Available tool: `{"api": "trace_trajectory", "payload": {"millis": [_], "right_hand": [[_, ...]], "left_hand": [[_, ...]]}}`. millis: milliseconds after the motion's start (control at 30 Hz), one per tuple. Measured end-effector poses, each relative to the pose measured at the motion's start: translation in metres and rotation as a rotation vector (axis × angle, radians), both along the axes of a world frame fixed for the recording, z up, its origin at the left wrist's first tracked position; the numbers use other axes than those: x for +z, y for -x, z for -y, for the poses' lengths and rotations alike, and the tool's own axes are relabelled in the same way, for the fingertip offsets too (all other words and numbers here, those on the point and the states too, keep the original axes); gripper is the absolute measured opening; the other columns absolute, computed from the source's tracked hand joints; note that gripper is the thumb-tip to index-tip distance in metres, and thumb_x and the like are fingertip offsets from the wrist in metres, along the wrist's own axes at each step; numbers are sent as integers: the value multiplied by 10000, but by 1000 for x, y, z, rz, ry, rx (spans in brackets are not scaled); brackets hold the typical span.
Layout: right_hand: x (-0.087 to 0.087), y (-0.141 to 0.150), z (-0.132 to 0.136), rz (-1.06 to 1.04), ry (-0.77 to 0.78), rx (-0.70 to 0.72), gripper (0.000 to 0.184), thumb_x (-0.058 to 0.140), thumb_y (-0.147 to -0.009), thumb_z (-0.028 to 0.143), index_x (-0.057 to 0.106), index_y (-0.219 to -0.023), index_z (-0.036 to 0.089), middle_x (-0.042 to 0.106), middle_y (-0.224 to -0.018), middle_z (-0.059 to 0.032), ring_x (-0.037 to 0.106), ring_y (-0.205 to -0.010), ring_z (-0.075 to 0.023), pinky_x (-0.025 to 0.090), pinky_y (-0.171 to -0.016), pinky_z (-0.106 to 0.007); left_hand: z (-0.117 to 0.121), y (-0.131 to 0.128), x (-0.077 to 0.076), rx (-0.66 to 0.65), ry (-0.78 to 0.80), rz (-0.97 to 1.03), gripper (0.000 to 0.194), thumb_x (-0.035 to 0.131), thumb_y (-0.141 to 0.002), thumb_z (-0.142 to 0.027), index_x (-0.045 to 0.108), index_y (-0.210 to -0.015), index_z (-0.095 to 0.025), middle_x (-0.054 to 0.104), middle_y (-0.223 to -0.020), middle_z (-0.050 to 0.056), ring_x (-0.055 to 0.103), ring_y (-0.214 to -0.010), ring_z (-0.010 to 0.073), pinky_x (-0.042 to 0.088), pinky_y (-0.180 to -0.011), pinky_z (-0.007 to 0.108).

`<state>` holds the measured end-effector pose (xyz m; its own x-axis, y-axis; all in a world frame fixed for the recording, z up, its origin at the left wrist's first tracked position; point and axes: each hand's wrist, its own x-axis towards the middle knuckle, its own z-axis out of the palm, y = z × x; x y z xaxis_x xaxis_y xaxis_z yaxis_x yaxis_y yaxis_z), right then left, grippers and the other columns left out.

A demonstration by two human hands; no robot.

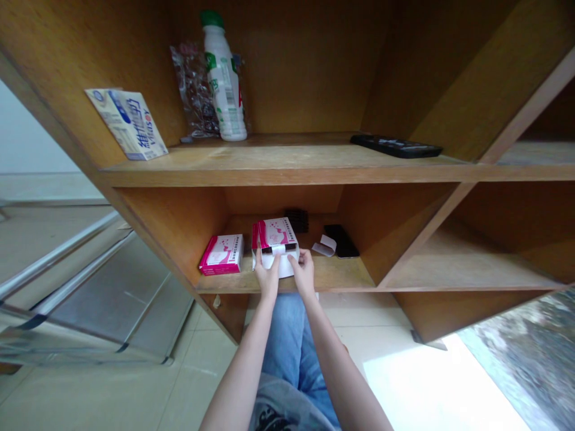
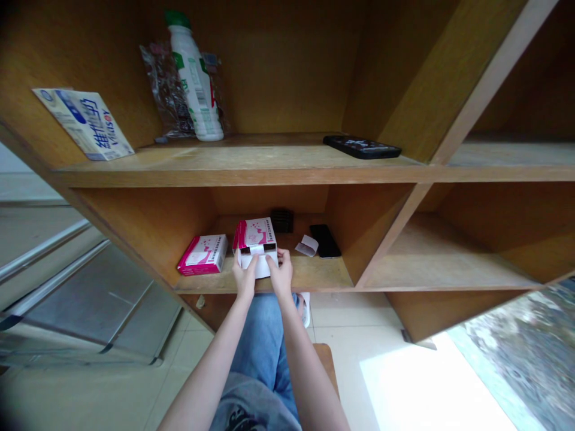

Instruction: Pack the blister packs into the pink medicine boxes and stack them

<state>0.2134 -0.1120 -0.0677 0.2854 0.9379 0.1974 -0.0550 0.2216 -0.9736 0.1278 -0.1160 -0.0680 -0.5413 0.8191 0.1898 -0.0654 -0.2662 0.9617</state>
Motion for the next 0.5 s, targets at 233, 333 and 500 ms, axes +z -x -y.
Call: {"api": "trace_trajectory", "payload": {"millis": [233, 333, 500], "right_hand": [[0, 0, 0, -49, -16, -13, 289, 659, -704, 408, 558, -872, 195, 635, -811, -12, 582, -744, -178, 459, -705, -293], [-1, -4, -1, -125, -50, 30, 279, 576, -768, 434, 618, -869, 178, 656, -833, -34, 589, -780, -186, 460, -720, -293], [-7, -10, -4, -241, -23, 89, 329, 507, -800, 422, 682, -922, 172, 689, -932, -56, 609, -876, -210, 471, -759, -313]], "left_hand": [[-1, -1, 2, 55, 18, -25, 530, 699, -703, -372, 552, -1177, -185, 649, -1118, 106, 629, -988, 231, 477, -901, 363], [1, 0, 6, 59, -16, -56, 491, 686, -715, -392, 572, -1147, -188, 649, -1112, 99, 623, -996, 229, 471, -906, 358], [0, 1, 5, 37, -25, -22, 485, 674, -729, -410, 570, -1144, -182, 637, -1128, 114, 614, -1022, 236, 465, -910, 368]]}}
